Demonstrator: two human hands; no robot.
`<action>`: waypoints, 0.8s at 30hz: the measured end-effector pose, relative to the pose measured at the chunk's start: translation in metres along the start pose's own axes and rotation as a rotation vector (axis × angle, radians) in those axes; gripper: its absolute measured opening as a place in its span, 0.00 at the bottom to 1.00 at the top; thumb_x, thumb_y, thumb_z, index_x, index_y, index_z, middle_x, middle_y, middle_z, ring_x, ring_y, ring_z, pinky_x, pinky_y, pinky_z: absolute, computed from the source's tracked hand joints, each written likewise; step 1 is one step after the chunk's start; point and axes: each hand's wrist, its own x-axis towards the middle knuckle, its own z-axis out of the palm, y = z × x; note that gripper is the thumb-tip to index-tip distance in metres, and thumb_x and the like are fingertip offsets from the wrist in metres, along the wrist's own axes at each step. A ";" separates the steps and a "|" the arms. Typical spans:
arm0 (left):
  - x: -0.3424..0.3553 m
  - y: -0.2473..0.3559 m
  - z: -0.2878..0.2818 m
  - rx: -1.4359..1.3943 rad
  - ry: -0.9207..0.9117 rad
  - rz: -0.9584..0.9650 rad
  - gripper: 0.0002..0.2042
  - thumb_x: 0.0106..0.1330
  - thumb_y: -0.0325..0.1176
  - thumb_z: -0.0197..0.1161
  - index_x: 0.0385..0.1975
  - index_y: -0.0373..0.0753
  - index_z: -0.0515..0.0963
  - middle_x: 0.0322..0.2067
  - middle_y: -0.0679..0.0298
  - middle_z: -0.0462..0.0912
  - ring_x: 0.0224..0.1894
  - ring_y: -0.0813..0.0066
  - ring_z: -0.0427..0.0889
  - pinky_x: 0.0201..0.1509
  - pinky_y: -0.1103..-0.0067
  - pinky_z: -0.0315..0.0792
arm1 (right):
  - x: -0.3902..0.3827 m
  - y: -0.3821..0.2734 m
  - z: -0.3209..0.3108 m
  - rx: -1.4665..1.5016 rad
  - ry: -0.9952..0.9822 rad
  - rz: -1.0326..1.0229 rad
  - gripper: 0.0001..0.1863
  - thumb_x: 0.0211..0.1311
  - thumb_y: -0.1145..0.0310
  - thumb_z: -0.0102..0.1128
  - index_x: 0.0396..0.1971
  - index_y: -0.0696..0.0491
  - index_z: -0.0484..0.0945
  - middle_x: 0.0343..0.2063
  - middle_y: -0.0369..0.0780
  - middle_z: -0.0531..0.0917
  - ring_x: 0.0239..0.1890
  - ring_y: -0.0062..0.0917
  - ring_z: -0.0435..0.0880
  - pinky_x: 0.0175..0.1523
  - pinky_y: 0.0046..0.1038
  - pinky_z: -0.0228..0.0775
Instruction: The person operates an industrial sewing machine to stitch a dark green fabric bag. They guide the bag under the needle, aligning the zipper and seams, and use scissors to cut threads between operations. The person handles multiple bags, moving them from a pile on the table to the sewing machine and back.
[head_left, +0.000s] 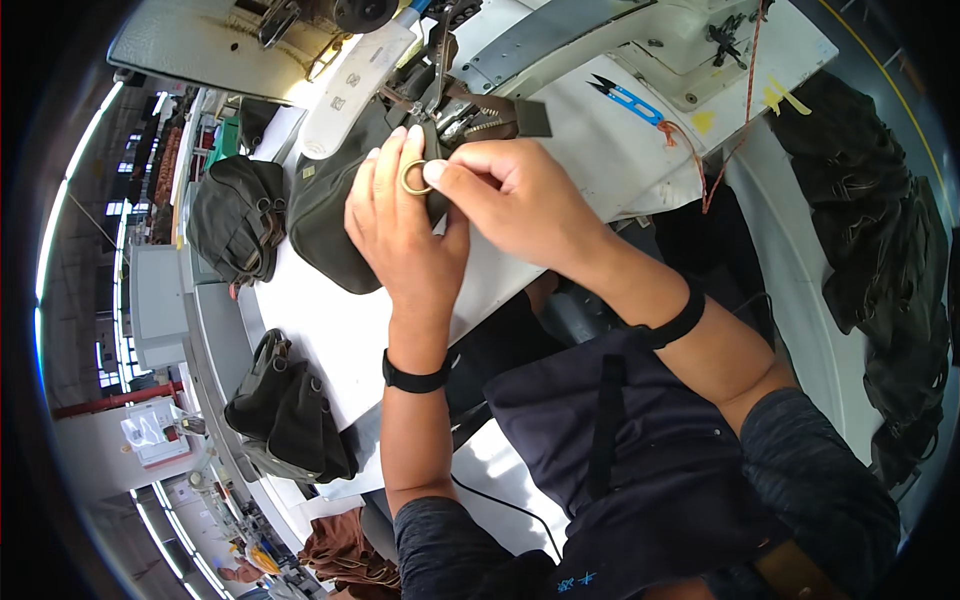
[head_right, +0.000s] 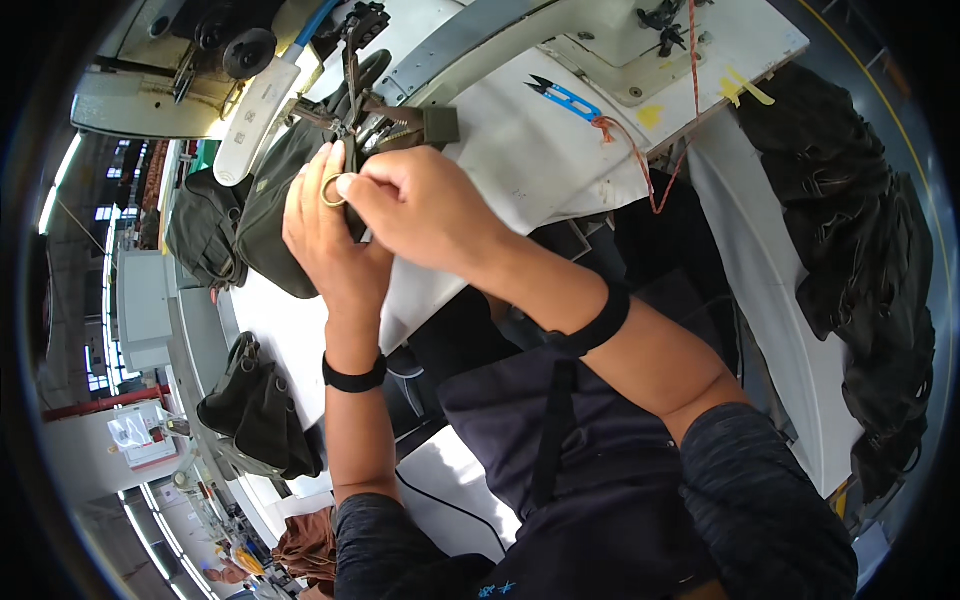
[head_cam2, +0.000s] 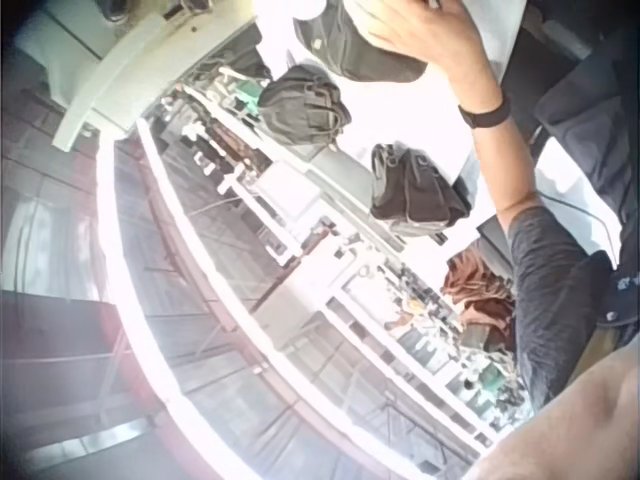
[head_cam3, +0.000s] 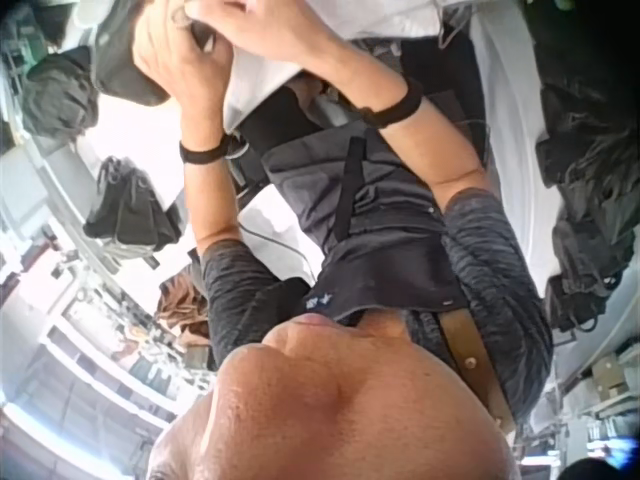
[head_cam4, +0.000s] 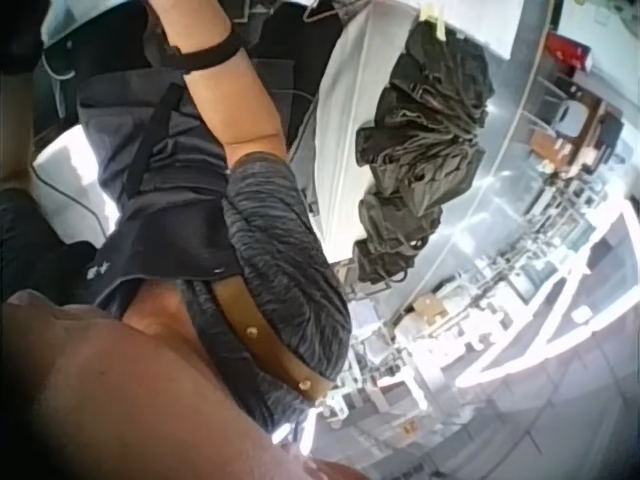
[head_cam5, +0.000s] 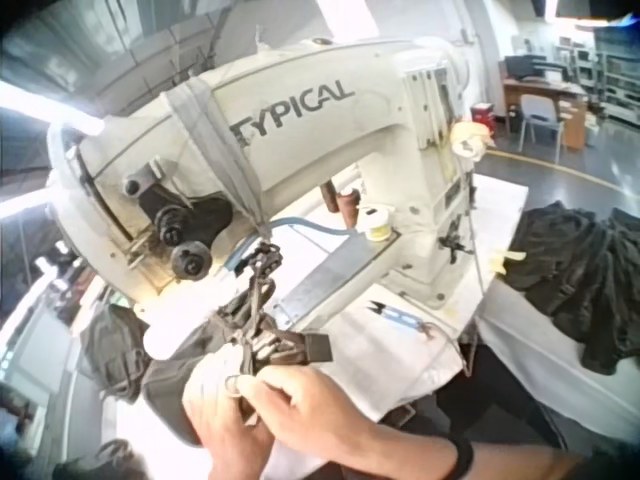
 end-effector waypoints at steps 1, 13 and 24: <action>0.003 -0.006 -0.002 -0.044 -0.007 0.010 0.30 0.56 0.27 0.70 0.64 0.40 0.79 0.62 0.60 0.83 0.66 0.56 0.77 0.72 0.62 0.63 | -0.001 -0.006 0.004 0.004 0.028 0.000 0.23 0.72 0.61 0.61 0.18 0.60 0.73 0.11 0.41 0.71 0.14 0.25 0.65 0.24 0.33 0.59; 0.000 -0.003 -0.019 0.018 -0.158 0.093 0.36 0.56 0.37 0.74 0.69 0.40 0.75 0.68 0.62 0.78 0.66 0.61 0.74 0.70 0.66 0.59 | -0.024 0.005 -0.006 0.194 -0.001 0.175 0.13 0.77 0.66 0.57 0.48 0.61 0.80 0.33 0.44 0.85 0.34 0.25 0.83 0.41 0.28 0.76; -0.013 0.008 -0.008 -0.221 -0.097 -0.048 0.42 0.50 0.33 0.80 0.70 0.33 0.71 0.66 0.54 0.78 0.65 0.54 0.76 0.68 0.64 0.64 | -0.005 -0.016 -0.007 0.434 -0.019 0.221 0.17 0.76 0.70 0.57 0.58 0.62 0.82 0.33 0.28 0.82 0.33 0.07 0.72 0.36 0.16 0.65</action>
